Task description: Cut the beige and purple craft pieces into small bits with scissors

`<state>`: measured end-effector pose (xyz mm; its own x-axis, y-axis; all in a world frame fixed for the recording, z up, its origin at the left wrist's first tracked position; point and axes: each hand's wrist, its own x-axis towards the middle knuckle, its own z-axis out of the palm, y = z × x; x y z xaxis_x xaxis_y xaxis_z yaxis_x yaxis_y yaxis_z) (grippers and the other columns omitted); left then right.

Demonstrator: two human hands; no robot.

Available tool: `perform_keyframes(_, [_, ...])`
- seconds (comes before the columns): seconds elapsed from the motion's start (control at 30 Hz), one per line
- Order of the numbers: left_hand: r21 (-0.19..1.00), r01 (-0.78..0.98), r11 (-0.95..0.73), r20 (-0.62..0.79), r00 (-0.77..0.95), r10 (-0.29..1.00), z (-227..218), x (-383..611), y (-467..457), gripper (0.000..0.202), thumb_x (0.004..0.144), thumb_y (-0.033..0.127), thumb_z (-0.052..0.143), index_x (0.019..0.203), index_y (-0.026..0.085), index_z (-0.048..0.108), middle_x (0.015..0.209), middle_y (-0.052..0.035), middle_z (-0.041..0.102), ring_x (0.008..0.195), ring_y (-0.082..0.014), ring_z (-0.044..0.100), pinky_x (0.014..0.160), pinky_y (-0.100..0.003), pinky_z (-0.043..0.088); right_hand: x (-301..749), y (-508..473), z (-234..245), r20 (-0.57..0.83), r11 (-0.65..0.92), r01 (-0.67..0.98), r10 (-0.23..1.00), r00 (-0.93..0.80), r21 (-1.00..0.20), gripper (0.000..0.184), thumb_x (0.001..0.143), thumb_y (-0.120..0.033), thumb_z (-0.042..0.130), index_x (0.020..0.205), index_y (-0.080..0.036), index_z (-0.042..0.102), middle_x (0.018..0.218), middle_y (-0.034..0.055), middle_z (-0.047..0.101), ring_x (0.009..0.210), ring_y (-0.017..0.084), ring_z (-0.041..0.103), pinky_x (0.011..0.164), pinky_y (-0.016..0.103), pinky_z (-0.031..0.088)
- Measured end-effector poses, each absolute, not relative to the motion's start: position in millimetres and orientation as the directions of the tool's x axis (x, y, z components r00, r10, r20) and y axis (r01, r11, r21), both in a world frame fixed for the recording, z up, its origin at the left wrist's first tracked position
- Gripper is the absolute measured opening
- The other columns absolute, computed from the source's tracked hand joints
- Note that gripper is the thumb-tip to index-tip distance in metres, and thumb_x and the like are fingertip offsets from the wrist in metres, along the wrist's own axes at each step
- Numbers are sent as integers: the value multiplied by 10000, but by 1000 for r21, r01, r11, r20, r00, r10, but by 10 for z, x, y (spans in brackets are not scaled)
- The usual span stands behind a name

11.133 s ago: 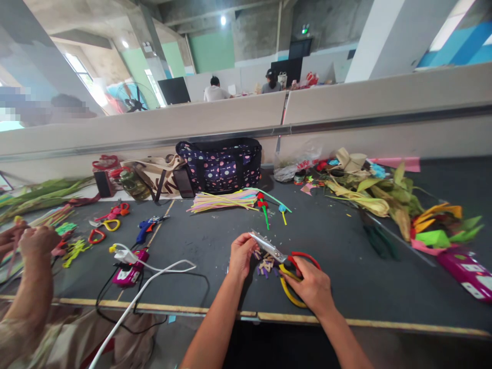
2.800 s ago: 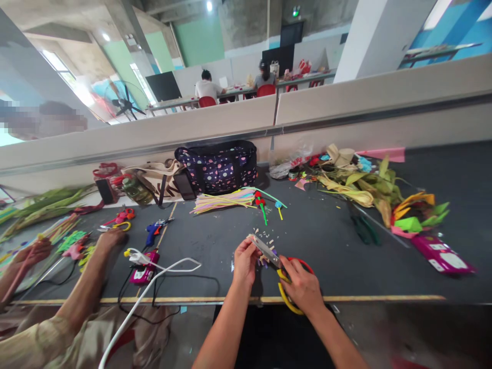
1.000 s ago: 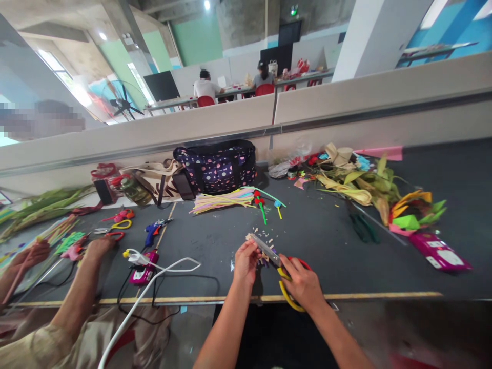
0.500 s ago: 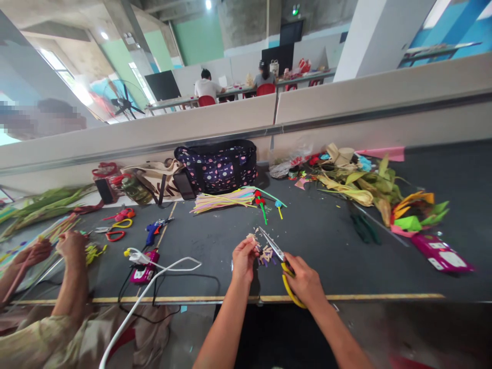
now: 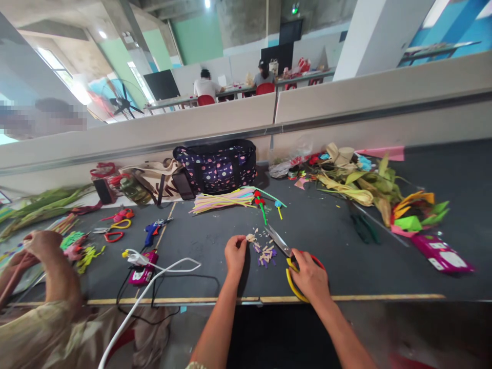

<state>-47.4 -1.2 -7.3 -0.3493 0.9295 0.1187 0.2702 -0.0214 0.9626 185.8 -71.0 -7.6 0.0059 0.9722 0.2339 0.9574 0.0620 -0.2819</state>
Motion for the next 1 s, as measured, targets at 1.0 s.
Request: perform_keyframes(1.0, [572,765,-295,248,182,952,116,-424,-125,286,864,127,478,993,260,696,913,-61,587,890,-189,550,801,-292,436,1845,-726,-162,267,65,977,964,-8,-205,373,843,-261,536,1215,-258,513,981,9,598,642,91,580,517,218,355])
